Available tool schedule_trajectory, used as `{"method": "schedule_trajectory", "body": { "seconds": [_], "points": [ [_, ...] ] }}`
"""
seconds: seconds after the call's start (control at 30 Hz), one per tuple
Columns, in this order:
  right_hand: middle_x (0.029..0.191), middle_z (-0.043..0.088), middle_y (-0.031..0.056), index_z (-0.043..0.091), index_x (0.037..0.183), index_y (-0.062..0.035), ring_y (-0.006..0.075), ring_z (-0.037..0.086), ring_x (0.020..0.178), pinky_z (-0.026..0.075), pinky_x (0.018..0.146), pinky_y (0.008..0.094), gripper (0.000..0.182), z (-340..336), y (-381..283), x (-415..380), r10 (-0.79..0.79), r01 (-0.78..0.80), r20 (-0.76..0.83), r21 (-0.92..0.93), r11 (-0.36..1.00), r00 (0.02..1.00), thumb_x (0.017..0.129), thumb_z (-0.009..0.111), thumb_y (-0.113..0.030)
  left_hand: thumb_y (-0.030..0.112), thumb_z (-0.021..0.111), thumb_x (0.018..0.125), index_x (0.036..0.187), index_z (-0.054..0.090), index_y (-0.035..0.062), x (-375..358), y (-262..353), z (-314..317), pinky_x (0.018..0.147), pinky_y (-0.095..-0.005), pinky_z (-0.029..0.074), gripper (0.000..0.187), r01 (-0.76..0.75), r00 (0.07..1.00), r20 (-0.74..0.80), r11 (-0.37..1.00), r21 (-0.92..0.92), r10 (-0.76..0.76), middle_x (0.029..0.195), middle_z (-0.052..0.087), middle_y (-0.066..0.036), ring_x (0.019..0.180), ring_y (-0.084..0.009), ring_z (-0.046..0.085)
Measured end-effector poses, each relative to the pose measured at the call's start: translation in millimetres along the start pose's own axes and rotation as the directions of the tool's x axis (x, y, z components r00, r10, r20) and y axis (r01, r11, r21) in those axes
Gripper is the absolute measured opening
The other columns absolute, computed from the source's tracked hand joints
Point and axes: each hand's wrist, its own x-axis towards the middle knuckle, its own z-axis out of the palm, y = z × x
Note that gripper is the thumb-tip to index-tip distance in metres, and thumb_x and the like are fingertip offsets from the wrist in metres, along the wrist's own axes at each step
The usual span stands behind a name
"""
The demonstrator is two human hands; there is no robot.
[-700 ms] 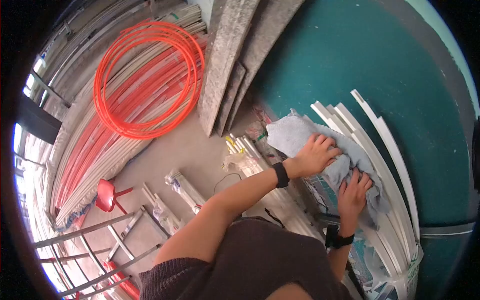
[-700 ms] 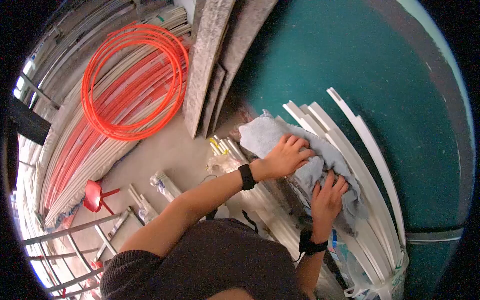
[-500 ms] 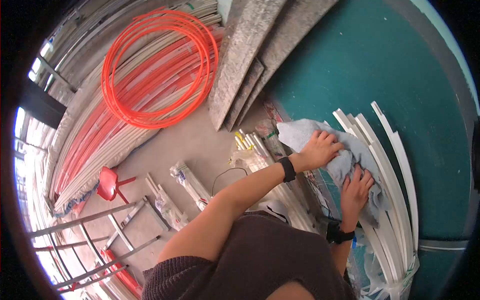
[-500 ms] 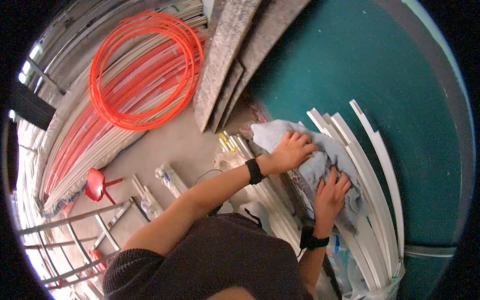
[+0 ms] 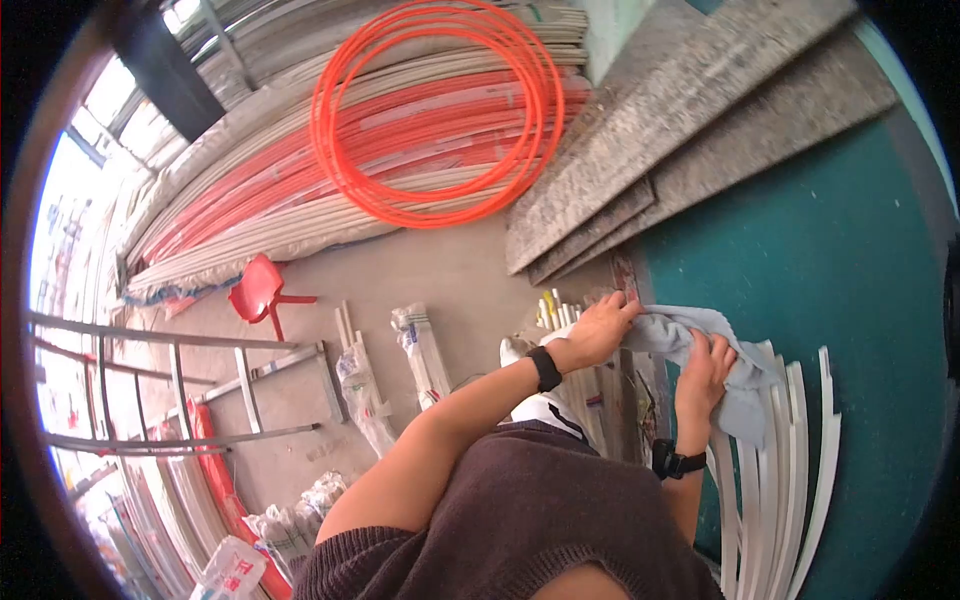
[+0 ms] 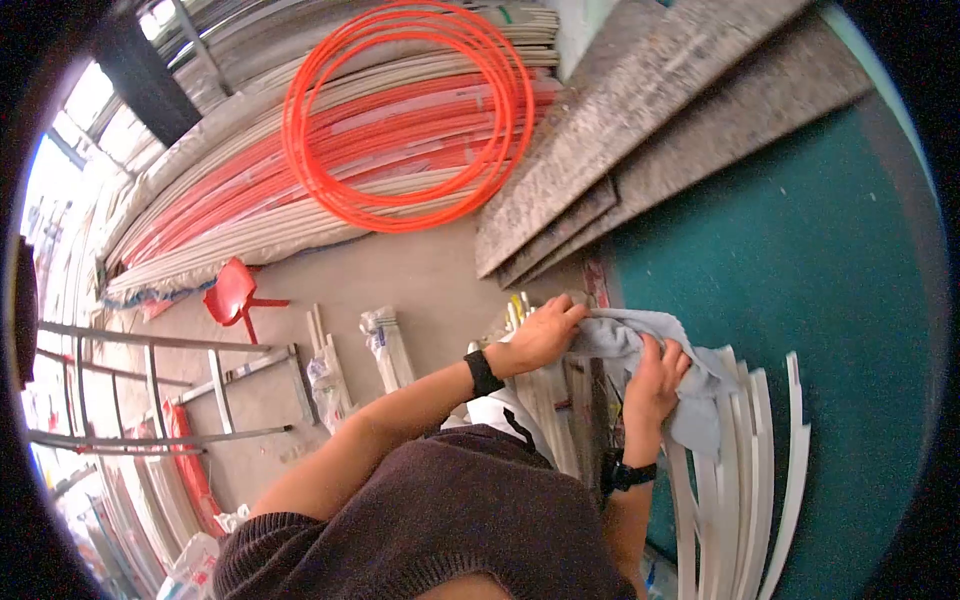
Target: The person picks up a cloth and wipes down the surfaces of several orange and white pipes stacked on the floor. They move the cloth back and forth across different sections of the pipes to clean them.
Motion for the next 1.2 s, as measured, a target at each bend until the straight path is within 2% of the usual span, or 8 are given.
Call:
{"method": "schedule_trajectory", "body": {
  "seconds": [0.13, 0.3, 0.43, 0.63, 0.7, 0.9, 1.13, 1.2],
  "points": [
    [0.119, 0.054, 0.0165, 0.064, 0.123, -0.0095, 0.0387, 0.050, 0.111, 0.042, 0.096, 0.0488, 0.034, 57, -44, 50, -0.268, 0.272, -0.047, 0.161, 0.949, 0.962, 0.091, 0.059, 0.000, 0.000, 0.056, 0.087, 0.122, 0.057, 0.0104, -4, -58, -42, 0.091, -0.0502, 0.050, 0.036, 0.159, 0.977, -0.145, 0.987, -0.010, -0.159, 0.111, 0.054, -0.020, 0.110, -0.0424, 0.056],
    [0.117, 0.053, 0.0155, 0.064, 0.121, -0.0085, 0.0382, 0.051, 0.111, 0.042, 0.095, 0.0497, 0.033, 129, -107, 121, -0.371, 0.335, 0.029, 0.372, 0.866, 0.928, 0.091, 0.059, 0.003, 0.000, 0.060, 0.084, 0.120, 0.057, 0.0088, -2, -135, -92, 0.095, -0.0498, 0.049, 0.037, 0.354, 0.910, -0.237, 0.935, 0.018, -0.339, 0.115, 0.056, -0.018, 0.112, -0.0428, 0.055],
    [0.114, 0.053, 0.0149, 0.065, 0.118, -0.0096, 0.0381, 0.051, 0.108, 0.042, 0.093, 0.0494, 0.032, 183, -153, 187, -0.446, 0.399, 0.009, 0.431, 0.809, 0.895, 0.089, 0.061, 0.004, 0.009, 0.066, 0.084, 0.118, 0.057, 0.0074, 14, -207, -134, 0.094, -0.0496, 0.050, 0.035, 0.426, 0.893, -0.203, 0.900, 0.097, -0.401, 0.112, 0.063, -0.020, 0.111, -0.0435, 0.057],
    [0.116, 0.050, 0.0159, 0.065, 0.117, -0.0098, 0.0378, 0.050, 0.112, 0.043, 0.096, 0.0488, 0.033, 221, -200, 274, -0.488, 0.405, 0.060, 0.475, 0.782, 0.871, 0.089, 0.061, 0.007, 0.022, 0.073, 0.083, 0.115, 0.058, 0.0066, 45, -282, -190, 0.085, -0.0513, 0.053, 0.039, 0.630, 0.768, 0.017, 0.759, 0.163, -0.641, 0.104, 0.066, -0.024, 0.099, -0.0453, 0.065],
    [0.116, 0.050, 0.0160, 0.066, 0.115, -0.0107, 0.0378, 0.050, 0.111, 0.043, 0.095, 0.0484, 0.033, 237, -215, 296, -0.492, 0.389, 0.104, 0.482, 0.785, 0.864, 0.088, 0.062, 0.007, 0.026, 0.073, 0.081, 0.108, 0.058, 0.0067, 48, -301, -202, 0.083, -0.0528, 0.054, 0.036, 0.661, 0.744, -0.017, 0.733, 0.163, -0.668, 0.097, 0.069, -0.022, 0.099, -0.0420, 0.066],
    [0.113, 0.053, 0.0134, 0.067, 0.113, -0.0131, 0.0367, 0.051, 0.111, 0.043, 0.094, 0.0473, 0.038, 279, -281, 342, -0.665, 0.487, 0.194, 0.540, 0.687, 0.722, 0.081, 0.065, 0.007, 0.034, 0.074, 0.081, 0.110, 0.063, 0.0092, 23, -327, -259, 0.087, -0.0513, 0.053, 0.039, 0.817, 0.576, -0.118, 0.569, 0.088, -0.809, 0.097, 0.071, -0.019, 0.104, -0.0384, 0.065],
    [0.111, 0.057, 0.0132, 0.066, 0.116, -0.0093, 0.0360, 0.052, 0.111, 0.044, 0.097, 0.0466, 0.042, 303, -411, 382, -0.830, 0.561, 0.195, 0.654, 0.507, 0.523, 0.080, 0.058, 0.012, 0.047, 0.080, 0.075, 0.103, 0.078, 0.0133, -36, -420, -346, 0.092, -0.0466, 0.052, 0.043, 0.797, 0.574, -0.116, 0.520, 0.306, -0.811, 0.102, 0.074, -0.010, 0.107, -0.0360, 0.064],
    [0.112, 0.058, 0.0129, 0.065, 0.119, -0.0099, 0.0364, 0.052, 0.113, 0.044, 0.100, 0.0477, 0.046, 309, -449, 404, -0.841, 0.574, 0.185, 0.655, 0.491, 0.508, 0.079, 0.058, 0.013, 0.042, 0.083, 0.075, 0.106, 0.075, 0.0090, -50, -462, -366, 0.093, -0.0458, 0.052, 0.047, 0.832, 0.547, -0.104, 0.524, 0.184, -0.831, 0.102, 0.074, -0.014, 0.109, -0.0368, 0.063]
  ]
}}
